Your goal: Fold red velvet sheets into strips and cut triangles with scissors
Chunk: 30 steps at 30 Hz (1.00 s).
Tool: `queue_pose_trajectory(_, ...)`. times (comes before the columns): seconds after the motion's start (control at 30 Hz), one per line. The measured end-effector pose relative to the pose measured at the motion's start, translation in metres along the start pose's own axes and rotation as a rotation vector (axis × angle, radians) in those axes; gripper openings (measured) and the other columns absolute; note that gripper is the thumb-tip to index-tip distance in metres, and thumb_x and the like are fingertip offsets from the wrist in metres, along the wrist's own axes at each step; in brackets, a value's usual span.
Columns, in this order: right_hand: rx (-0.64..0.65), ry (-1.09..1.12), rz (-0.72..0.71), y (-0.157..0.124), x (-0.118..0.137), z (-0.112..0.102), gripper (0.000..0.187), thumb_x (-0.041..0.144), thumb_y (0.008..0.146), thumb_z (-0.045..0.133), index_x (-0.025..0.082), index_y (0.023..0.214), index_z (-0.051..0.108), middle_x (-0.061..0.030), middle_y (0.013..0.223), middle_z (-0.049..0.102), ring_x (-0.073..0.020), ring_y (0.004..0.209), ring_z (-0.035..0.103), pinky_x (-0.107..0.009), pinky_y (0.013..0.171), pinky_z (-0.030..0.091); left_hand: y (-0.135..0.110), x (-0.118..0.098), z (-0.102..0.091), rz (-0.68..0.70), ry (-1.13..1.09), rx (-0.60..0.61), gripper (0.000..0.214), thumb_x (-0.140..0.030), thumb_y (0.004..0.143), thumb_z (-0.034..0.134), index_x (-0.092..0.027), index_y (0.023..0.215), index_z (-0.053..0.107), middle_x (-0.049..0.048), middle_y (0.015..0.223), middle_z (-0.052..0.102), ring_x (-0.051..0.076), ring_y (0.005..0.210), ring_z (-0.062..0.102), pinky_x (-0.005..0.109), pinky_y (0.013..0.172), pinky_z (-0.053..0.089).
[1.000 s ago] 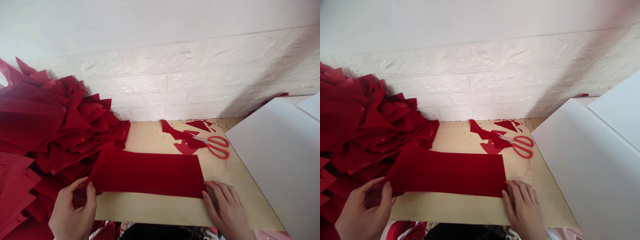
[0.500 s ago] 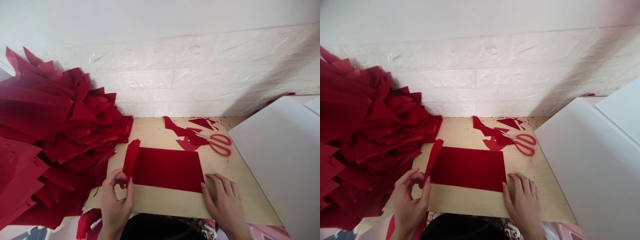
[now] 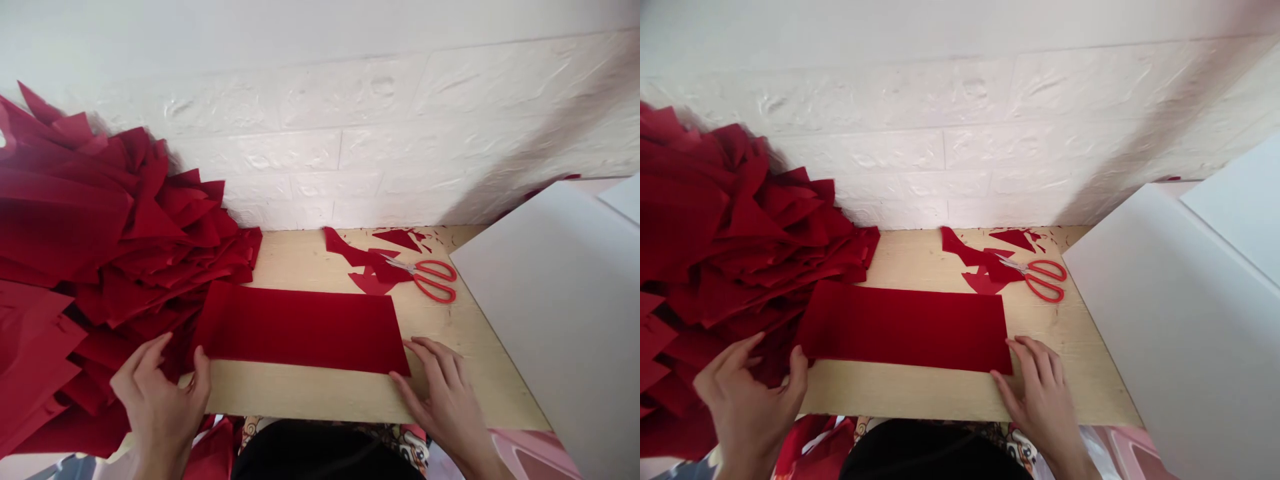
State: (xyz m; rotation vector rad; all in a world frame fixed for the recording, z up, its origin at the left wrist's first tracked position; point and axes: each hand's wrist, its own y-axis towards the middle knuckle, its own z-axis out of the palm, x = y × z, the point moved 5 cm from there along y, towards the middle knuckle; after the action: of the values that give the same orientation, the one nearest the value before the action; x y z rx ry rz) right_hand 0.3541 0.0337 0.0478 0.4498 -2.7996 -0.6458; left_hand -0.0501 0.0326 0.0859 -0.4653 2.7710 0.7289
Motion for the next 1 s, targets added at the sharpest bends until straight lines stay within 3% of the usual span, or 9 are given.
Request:
queue_pose_trajectory(0.07, 0.045, 0.029, -0.132, 0.007, 0.007, -0.005, 0.037, 0.044, 0.099, 0.054, 0.016, 0.123, 0.061, -0.0135, 0.114, 0.067, -0.0270, 0.109, 0.058, -0.040, 0.094, 0.046, -0.004, -0.004, -0.002, 0.351, 0.091, -0.018, 0.037, -0.025, 0.090, 0.064, -0.016, 0.125, 0.062, 0.0178, 0.124, 0.065, 0.033, 0.121, 0.060, 0.049, 0.107, 0.046)
queue_pose_trajectory(0.17, 0.110, 0.026, -0.303, 0.020, 0.019, -0.007, 0.029, 0.039, 0.099, 0.056, 0.019, 0.118, 0.067, -0.0097, 0.109, 0.071, -0.0249, 0.106, 0.059, -0.040, 0.097, 0.044, -0.015, -0.015, 0.011, 0.884, 0.105, 0.221, 0.041, -0.004, 0.090, 0.049, -0.027, 0.117, 0.069, 0.0077, 0.119, 0.071, 0.024, 0.122, 0.062, 0.042, 0.110, 0.042)
queue_pose_trajectory(0.23, 0.132, 0.003, -0.388, 0.029, 0.028, -0.006, 0.026, 0.034, 0.100, 0.054, 0.018, 0.114, 0.069, -0.0085, 0.105, 0.072, -0.0244, 0.102, 0.060, -0.040, 0.097, 0.043, -0.018, -0.023, 0.022, 1.103, 0.132, 0.389, 0.052, 0.004, 0.087, 0.041, -0.026, 0.117, 0.071, 0.0069, 0.119, 0.073, 0.022, 0.120, 0.063, 0.038, 0.108, 0.043)
queue_pose_trajectory(0.3, 0.148, -0.009, -0.432, 0.034, 0.035, -0.003, 0.026, 0.031, 0.101, 0.052, 0.016, 0.111, 0.070, -0.0089, 0.104, 0.073, -0.0248, 0.100, 0.060, -0.041, 0.096, 0.044, -0.016, -0.033, 0.032, 1.203, 0.185, 0.499, 0.055, 0.006, 0.084, 0.039, -0.022, 0.120, 0.071, 0.0090, 0.120, 0.073, 0.023, 0.119, 0.063, 0.037, 0.104, 0.046)
queue_pose_trajectory(0.4, 0.179, 0.008, -0.415, 0.034, 0.041, 0.004, 0.026, 0.030, 0.101, 0.052, 0.015, 0.111, 0.070, -0.0093, 0.104, 0.073, -0.0254, 0.100, 0.060, -0.041, 0.095, 0.044, -0.012, -0.046, 0.047, 1.218, 0.211, 0.618, 0.052, 0.005, 0.084, 0.042, -0.018, 0.122, 0.069, 0.0120, 0.119, 0.072, 0.025, 0.116, 0.064, 0.036, 0.100, 0.049)
queue_pose_trajectory(0.47, 0.210, 0.029, -0.378, 0.030, 0.040, 0.009, 0.026, 0.031, 0.101, 0.052, 0.015, 0.112, 0.069, -0.0092, 0.106, 0.073, -0.0252, 0.100, 0.061, -0.041, 0.094, 0.045, -0.011, -0.049, 0.056, 1.197, 0.188, 0.625, 0.049, 0.006, 0.084, 0.043, -0.017, 0.118, 0.069, 0.0125, 0.114, 0.072, 0.024, 0.110, 0.065, 0.034, 0.094, 0.052)
queue_pose_trajectory(0.67, 0.199, 0.070, -0.286, 0.027, 0.045, 0.012, 0.033, 0.038, 0.102, 0.049, 0.014, 0.115, 0.068, -0.0109, 0.108, 0.072, -0.0256, 0.103, 0.061, -0.042, 0.096, 0.044, -0.012, -0.051, 0.063, 1.303, 0.029, 0.318, 0.020, -0.002, 0.091, 0.049, -0.014, 0.092, 0.065, 0.0077, 0.087, 0.069, 0.021, 0.081, 0.064, 0.030, 0.069, 0.052)
queue_pose_trajectory(0.83, 0.110, 0.076, -0.283, 0.040, 0.071, 0.014, 0.041, 0.048, 0.100, 0.052, 0.015, 0.119, 0.068, -0.0110, 0.111, 0.072, -0.0271, 0.105, 0.060, -0.043, 0.101, 0.041, 0.002, -0.070, 0.047, 1.107, -0.133, 0.301, 0.015, -0.010, 0.095, 0.047, -0.018, 0.091, 0.059, 0.0014, 0.082, 0.069, 0.015, 0.067, 0.062, 0.027, 0.063, 0.046)
queue_pose_trajectory(1.0, -0.010, 0.033, -0.363, 0.037, 0.074, 0.015, 0.020, 0.011, 0.094, 0.057, 0.014, 0.110, 0.069, -0.0074, 0.101, 0.075, -0.0230, 0.095, 0.063, -0.039, 0.096, 0.043, -0.005, -0.094, 0.031, 1.016, -0.202, 0.279, 0.016, -0.012, 0.096, 0.044, -0.019, 0.091, 0.057, -0.0003, 0.083, 0.070, 0.013, 0.069, 0.063, 0.027, 0.067, 0.045)
